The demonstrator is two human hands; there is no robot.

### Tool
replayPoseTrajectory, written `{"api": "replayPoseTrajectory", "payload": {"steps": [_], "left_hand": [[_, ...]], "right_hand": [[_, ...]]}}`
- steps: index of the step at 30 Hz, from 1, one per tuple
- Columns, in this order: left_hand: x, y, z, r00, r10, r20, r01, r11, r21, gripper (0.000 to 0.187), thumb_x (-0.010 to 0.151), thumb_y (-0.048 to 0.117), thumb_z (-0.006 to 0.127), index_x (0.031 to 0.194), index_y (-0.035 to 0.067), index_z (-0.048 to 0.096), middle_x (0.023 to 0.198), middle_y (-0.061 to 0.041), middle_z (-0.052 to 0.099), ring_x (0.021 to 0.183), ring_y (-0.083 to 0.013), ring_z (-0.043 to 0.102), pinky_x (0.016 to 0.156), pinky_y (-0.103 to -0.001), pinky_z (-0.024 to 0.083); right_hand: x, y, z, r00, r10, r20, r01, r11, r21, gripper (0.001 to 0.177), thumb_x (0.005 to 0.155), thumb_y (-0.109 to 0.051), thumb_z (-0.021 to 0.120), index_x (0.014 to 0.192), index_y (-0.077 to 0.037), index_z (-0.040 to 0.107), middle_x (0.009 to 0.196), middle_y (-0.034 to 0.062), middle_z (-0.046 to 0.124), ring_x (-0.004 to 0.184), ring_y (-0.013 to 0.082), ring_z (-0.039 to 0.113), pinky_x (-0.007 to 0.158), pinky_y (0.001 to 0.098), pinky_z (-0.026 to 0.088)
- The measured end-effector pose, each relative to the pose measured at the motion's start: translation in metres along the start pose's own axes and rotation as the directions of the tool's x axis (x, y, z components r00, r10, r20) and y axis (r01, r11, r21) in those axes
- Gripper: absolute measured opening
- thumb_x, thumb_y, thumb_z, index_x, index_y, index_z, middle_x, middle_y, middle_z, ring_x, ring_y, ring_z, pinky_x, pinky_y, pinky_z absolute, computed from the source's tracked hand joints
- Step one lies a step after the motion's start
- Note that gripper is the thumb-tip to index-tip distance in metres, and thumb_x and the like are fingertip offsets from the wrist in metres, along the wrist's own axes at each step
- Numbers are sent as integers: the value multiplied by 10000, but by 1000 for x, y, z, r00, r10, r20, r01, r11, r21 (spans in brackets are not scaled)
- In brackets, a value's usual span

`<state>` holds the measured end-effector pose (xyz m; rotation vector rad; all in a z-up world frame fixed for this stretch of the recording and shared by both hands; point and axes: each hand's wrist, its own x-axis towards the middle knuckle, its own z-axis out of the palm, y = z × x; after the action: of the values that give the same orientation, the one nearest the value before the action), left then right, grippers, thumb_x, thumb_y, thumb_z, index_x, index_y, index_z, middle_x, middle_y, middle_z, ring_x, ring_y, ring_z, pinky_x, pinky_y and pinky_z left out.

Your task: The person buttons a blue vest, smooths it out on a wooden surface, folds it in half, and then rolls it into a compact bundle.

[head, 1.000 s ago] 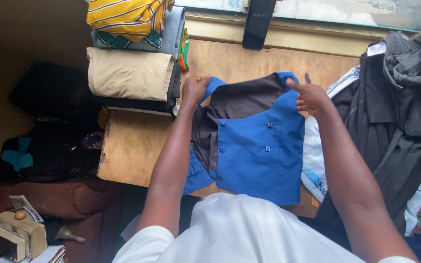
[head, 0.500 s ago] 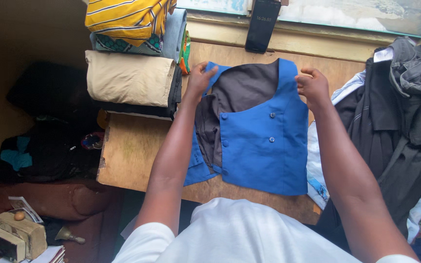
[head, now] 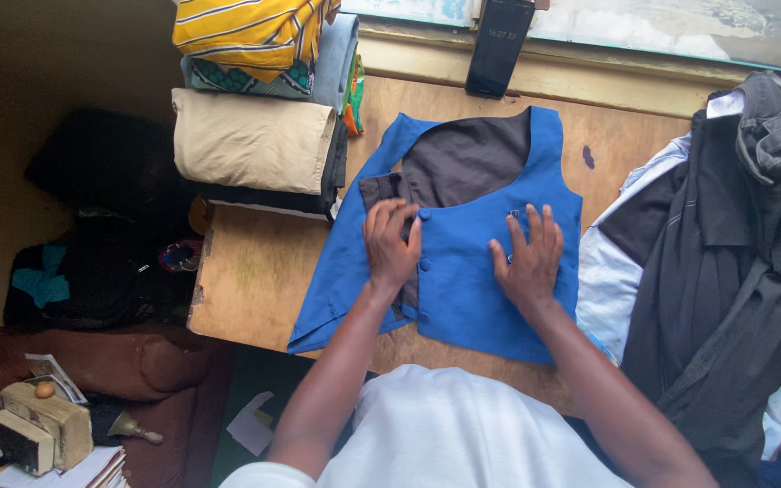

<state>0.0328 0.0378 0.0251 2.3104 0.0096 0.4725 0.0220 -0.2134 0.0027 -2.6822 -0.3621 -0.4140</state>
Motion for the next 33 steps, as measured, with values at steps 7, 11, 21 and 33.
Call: {"api": "replayPoseTrajectory", "payload": {"steps": [7, 11, 21, 33], "left_hand": [[-91, -21, -15, 996, -72, 53, 57, 970, 238, 402, 870, 295, 757, 1241, 150, 709, 1428, -170, 541, 1384, -421, 413, 1127, -560, 324], [-119, -46, -19, 968, -31, 248, -37, 963, 266, 767, 921, 490, 681, 1544, 108, 447, 1623, -227, 323, 1491, -481, 262, 1158, -635, 227], [-115, -54, -40, 948, 19, 318, -129, 936, 328, 609, 903, 399, 710, 1454, 188, 559, 1617, -212, 324, 1504, -468, 223, 1173, -630, 228], [-153, -61, -95, 991, -104, 87, 64, 924, 378, 575, 772, 266, 838, 1257, 14, 661, 1389, -240, 514, 1342, -451, 411, 1079, -587, 340]], "right_hand": [[-57, 7, 17, 977, 175, 124, -140, 959, -245, 727, 992, -612, 534, 1538, -131, 530, 1665, 266, 312, 1567, 438, 203, 1209, 656, 130], [-66, 21, 17, 971, 200, 129, -169, 962, -216, 764, 1003, -636, 514, 1557, -110, 494, 1680, 264, 292, 1574, 443, 195, 1216, 661, 121], [-75, 53, 9, 963, 250, 103, -224, 950, -217, 766, 1017, -642, 497, 1576, -118, 482, 1665, 341, 266, 1558, 484, 197, 1203, 658, 137], [-71, -52, 4, 999, 43, -31, -48, 982, -181, 588, 893, -342, 788, 1352, -12, 626, 1466, 278, 487, 1449, 481, 359, 1121, 610, 297]]}}
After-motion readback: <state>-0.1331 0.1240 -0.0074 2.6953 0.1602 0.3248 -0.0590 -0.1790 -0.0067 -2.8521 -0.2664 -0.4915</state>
